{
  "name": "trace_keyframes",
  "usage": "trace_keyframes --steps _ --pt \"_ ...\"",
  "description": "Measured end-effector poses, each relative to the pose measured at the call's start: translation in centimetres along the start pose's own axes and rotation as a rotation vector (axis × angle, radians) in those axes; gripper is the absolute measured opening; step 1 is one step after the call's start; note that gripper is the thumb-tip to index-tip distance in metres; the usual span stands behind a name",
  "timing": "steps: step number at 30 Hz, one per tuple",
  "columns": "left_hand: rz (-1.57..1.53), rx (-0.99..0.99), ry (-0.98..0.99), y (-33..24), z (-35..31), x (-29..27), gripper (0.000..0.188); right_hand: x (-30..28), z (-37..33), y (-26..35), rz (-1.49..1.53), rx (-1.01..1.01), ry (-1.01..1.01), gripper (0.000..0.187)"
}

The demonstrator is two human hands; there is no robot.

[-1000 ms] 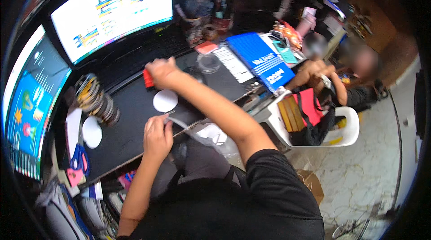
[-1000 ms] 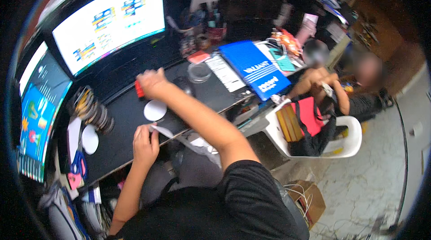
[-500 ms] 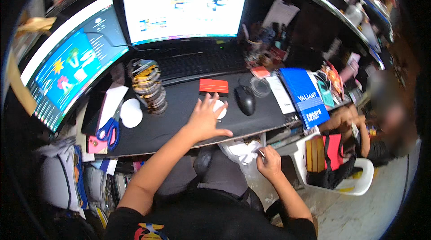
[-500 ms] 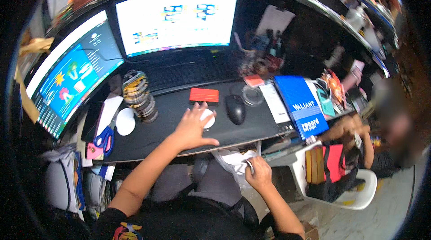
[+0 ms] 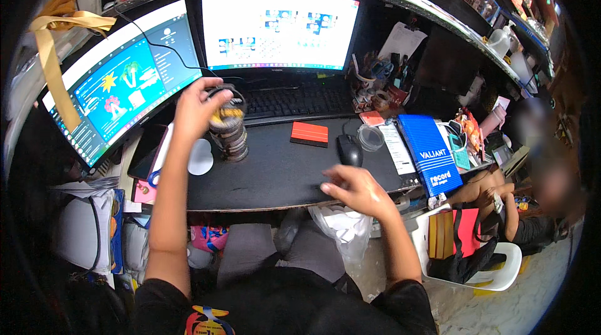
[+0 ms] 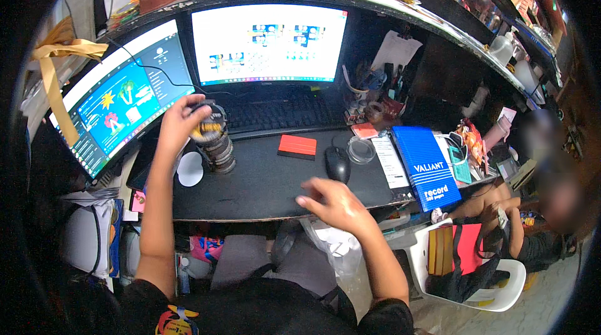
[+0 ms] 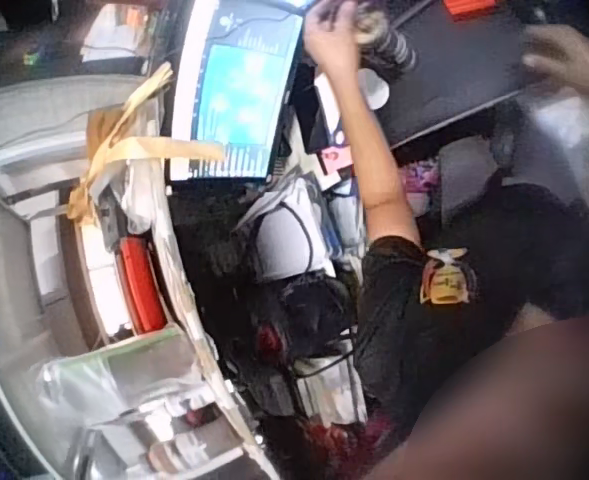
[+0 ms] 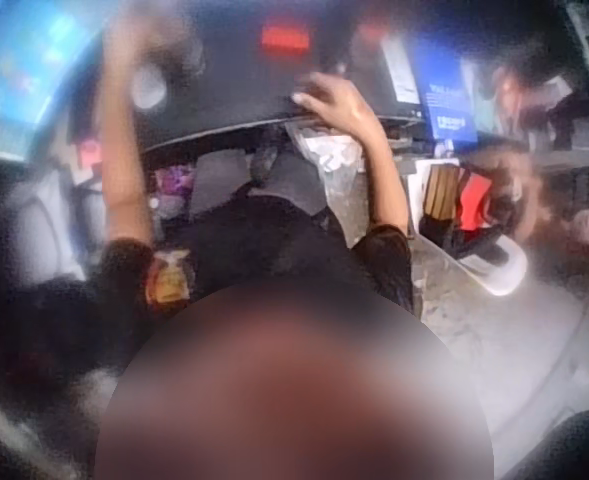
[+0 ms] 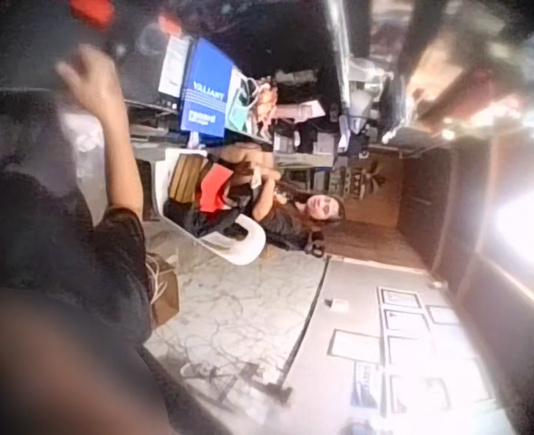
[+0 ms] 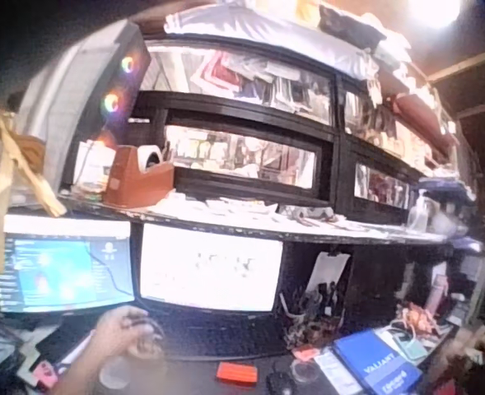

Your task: The person repeatedly picks up white circular discs and small clear plastic clips from a desk, joins them together, and places the assembled units on the desk. The person handles the items one at a time in a repetitive cycle.

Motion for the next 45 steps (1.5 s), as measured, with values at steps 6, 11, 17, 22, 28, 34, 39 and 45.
trace_keyframes --steps 6,11,17,22,28,34,39,45 --pt "0.443 -0.048 0.102 5.8 4.4 -0.4 0.049 3.7 12.1 4.6 0.011 -0.286 -0.108 0.048" --pt "-0.606 -0.275 0.261 8.6 4.5 2.5 0.044 8.1 19.8 6.7 -0.055 -0.220 -0.248 0.116" --pt "-0.782 -0.363 0.209 9.6 3.8 3.4 0.070 10.8 20.5 7.7 0.243 -0.185 -0.288 0.099" --pt "-0.726 -0.311 0.212 10.0 4.4 3.6 0.087 11.1 20.1 8.2 0.198 -0.149 -0.370 0.105" --pt "-0.492 -0.232 -0.033 9.4 3.2 -0.6 0.078 4.4 13.6 3.3 -0.025 -0.407 -0.541 0.106" --pt "-0.368 0.228 -0.281 3.9 -5.2 -2.7 0.065 -8.6 7.2 -17.7 -0.545 0.550 -0.516 0.069" --pt "-0.526 0.441 -0.203 -1.1 -10.9 4.8 0.058 -8.5 7.5 -23.3 -0.357 0.588 -0.326 0.091" --pt "-0.951 -0.063 0.197 -1.1 -14.0 14.9 0.051 -8.8 6.2 -22.2 -0.274 0.476 -0.492 0.093"
Point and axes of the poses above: each hand's wrist, its own z-axis towards the middle knuckle, its own x-axis out of the palm, y = z × x, the point moved 6 cm from there along z, towards the middle knuckle, and after that the axes turned 1 degree about y, right-handed, at the moved point
